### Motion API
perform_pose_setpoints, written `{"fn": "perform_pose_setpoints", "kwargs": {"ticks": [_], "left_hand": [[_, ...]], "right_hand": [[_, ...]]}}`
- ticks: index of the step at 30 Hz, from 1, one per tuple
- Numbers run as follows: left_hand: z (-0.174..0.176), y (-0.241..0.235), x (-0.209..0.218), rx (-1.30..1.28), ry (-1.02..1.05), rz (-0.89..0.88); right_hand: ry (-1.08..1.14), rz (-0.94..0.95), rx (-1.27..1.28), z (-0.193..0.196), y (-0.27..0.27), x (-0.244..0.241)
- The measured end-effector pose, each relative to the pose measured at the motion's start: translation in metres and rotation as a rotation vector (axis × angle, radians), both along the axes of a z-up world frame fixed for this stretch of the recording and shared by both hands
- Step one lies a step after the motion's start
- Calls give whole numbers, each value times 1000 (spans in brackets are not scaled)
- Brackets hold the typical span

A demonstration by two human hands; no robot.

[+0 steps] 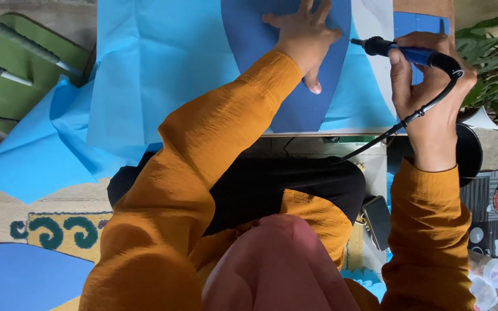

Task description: Cutting a pattern out of blue fabric using a heat cutting tool and a template.

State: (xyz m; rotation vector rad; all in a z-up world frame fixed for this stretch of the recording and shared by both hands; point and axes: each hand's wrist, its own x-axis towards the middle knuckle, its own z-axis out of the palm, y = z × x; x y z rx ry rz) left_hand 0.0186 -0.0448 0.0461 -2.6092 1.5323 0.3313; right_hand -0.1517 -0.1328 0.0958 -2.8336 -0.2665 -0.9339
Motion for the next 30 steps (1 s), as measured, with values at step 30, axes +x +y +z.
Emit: {"fn": "perform_pose_setpoints", "kwargs": {"ticks": [30], "left_hand": [[3,-2,13,20,57,-10]], "right_hand": [[7,41,66,0,-23,27]]}}
